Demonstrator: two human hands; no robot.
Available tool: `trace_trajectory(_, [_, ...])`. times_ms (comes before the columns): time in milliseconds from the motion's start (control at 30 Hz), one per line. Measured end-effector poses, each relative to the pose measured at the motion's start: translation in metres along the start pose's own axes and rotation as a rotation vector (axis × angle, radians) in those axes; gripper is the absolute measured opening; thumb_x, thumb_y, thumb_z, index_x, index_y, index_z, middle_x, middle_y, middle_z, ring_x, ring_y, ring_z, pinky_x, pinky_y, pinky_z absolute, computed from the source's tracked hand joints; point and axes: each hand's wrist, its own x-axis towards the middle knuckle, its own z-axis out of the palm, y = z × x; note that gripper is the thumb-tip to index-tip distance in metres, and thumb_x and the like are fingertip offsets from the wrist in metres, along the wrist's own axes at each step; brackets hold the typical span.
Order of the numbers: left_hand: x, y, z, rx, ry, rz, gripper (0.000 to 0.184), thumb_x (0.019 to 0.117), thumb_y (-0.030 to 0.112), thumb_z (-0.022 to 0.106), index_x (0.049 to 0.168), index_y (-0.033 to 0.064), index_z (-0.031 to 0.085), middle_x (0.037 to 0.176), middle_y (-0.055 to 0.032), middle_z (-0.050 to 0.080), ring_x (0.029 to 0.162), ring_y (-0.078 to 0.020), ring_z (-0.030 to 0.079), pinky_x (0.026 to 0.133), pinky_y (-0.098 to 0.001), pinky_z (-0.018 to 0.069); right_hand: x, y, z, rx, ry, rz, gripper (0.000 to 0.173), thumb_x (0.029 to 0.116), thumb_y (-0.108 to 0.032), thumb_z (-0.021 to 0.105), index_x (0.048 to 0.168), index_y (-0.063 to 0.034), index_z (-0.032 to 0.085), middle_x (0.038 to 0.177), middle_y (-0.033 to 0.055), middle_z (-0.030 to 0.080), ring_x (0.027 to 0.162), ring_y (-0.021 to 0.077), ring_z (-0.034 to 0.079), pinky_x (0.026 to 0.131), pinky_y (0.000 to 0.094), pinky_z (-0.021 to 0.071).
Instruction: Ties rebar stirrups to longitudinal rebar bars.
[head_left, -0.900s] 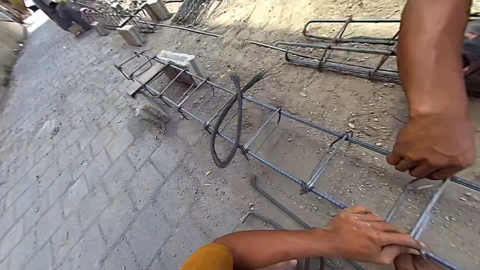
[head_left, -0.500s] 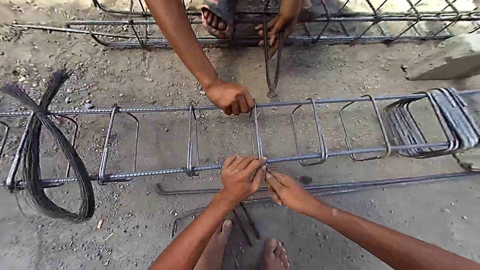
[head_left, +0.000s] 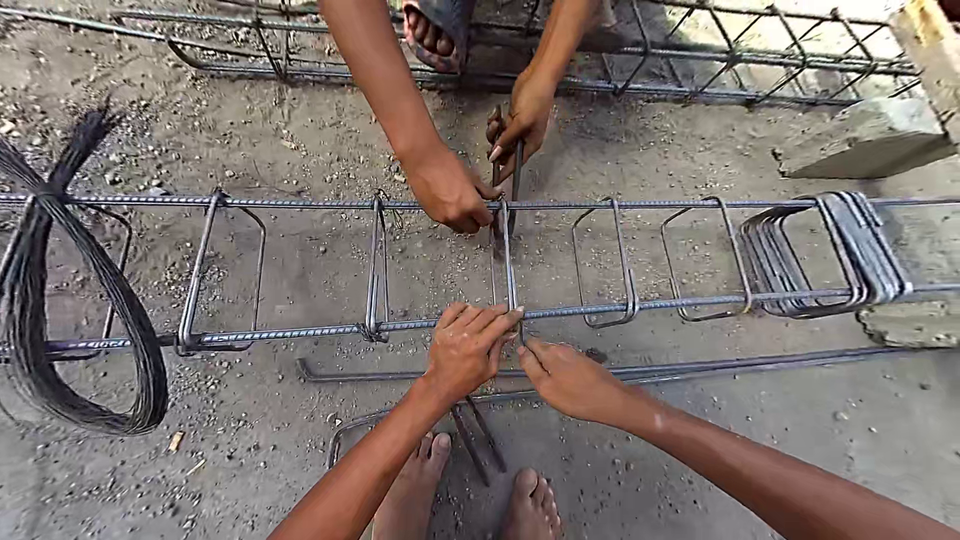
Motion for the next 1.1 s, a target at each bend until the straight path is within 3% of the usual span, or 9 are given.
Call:
trace_trajectory(167, [-0.001,0.000,0.001,-0.005,0.004,0.012,0.028,0.0965,0.031,0.062,0.118,0.0215,0.077,0.115,0.0011,0.077,0.100,-0.0150,0.071,0.094,-0.0371,0.0478,-0.006,-0.008,-0.002,0.187,-0.002,0.002,0.042,0.1125,-0.031,0.024,0.108,-0.0051,0.057,0.081,0.0058,0.050,0.073,0.0179,0.054,0.071,0.0384,0.0467])
trace_trajectory(367, [0.000,0.005,0.006,-0.024,0.102,-0.047,0.025,0.0933,0.027,0.063,0.111,0.0213,0.080,0.109,0.0019,0.078,0.094,-0.0140,0.071,0.092,-0.0364,0.0469,-0.010,-0.002,0.000,0.383,-0.014,-0.072,0.047,0.1100,-0.050,0.031,0.122,-0.0129,0.057,0.078,-0.0008,0.052,0.064,0.0101,0.053,0.064,0.0299,0.0481])
trace_trajectory(433, [0.002,0.008,0.009,-0.038,0.142,-0.062,0.024,0.0952,0.027,0.062,0.108,0.0208,0.081,0.107,0.0015,0.079,0.092,-0.0138,0.071,0.092,-0.0366,0.0461,-0.019,0.004,-0.011,0.300,0.028,-0.128,0.054,0.1091,-0.055,0.027,0.117,-0.0144,0.062,0.075,-0.0040,0.053,0.064,0.0070,0.054,0.063,0.0279,0.0479])
trace_trajectory(500, [0.003,0.009,0.008,-0.040,0.148,-0.073,0.025,0.0977,0.032,0.062,0.108,0.0210,0.081,0.107,0.0026,0.079,0.094,-0.0127,0.071,0.093,-0.0362,0.0456,-0.027,0.007,-0.023,0.156,0.210,-0.159,0.056,0.1078,-0.058,0.029,0.100,-0.0162,0.065,0.068,-0.0066,0.050,0.059,0.0061,0.050,0.057,0.0281,0.0437])
trace_trajectory(567, [0.004,0.009,0.007,-0.046,0.137,-0.084,0.025,0.0980,0.036,0.063,0.106,0.0211,0.081,0.106,0.0036,0.078,0.094,-0.0115,0.070,0.093,-0.0351,0.0453,-0.026,0.006,-0.033,-0.047,0.377,-0.154,0.054,0.1055,-0.061,0.035,0.104,-0.0143,0.062,0.065,-0.0044,0.049,0.057,0.0110,0.052,0.055,0.0337,0.0442])
trace_trajectory(667, [0.003,0.009,0.008,-0.058,0.137,-0.086,0.022,0.0963,0.035,0.065,0.099,0.0194,0.079,0.105,0.0032,0.078,0.092,-0.0117,0.070,0.094,-0.0356,0.0456,-0.007,0.002,-0.045,-0.196,0.274,-0.054,0.053,0.1065,-0.059,0.037,0.117,-0.0098,0.056,0.071,0.0035,0.057,0.067,0.0230,0.062,0.064,0.0464,0.0510])
trace_trajectory(800, [0.005,0.010,0.006,-0.073,0.129,-0.103,0.021,0.0945,0.034,0.066,0.098,0.0190,0.079,0.105,0.0034,0.079,0.093,-0.0111,0.071,0.094,-0.0363,0.0455,0.011,-0.003,-0.049,-0.180,0.104,-0.060,0.044,0.1129,-0.041,0.029,0.111,-0.0079,0.058,0.081,0.0094,0.057,0.078,0.0249,0.062,0.073,0.0461,0.0493])
trace_trajectory(967, [0.007,0.014,0.003,-0.075,0.123,-0.132,0.019,0.0908,0.032,0.068,0.094,0.0160,0.078,0.098,0.0019,0.079,0.089,-0.0119,0.071,0.092,-0.0371,0.0460,0.012,0.009,-0.045,-0.097,0.122,-0.120,0.050,0.1099,-0.051,0.032,0.112,-0.0103,0.060,0.078,0.0049,0.058,0.073,0.0196,0.061,0.070,0.0430,0.0496])
trace_trajectory(1100, [0.004,0.010,0.002,-0.091,0.114,-0.112,0.023,0.0917,0.032,0.067,0.100,0.0129,0.078,0.101,-0.0005,0.079,0.092,-0.0133,0.072,0.095,-0.0386,0.0465,0.010,0.001,-0.045,-0.166,0.107,-0.148,0.044,0.1127,-0.041,0.030,0.122,-0.0098,0.060,0.081,0.0076,0.060,0.077,0.0224,0.062,0.072,0.0445,0.0505])
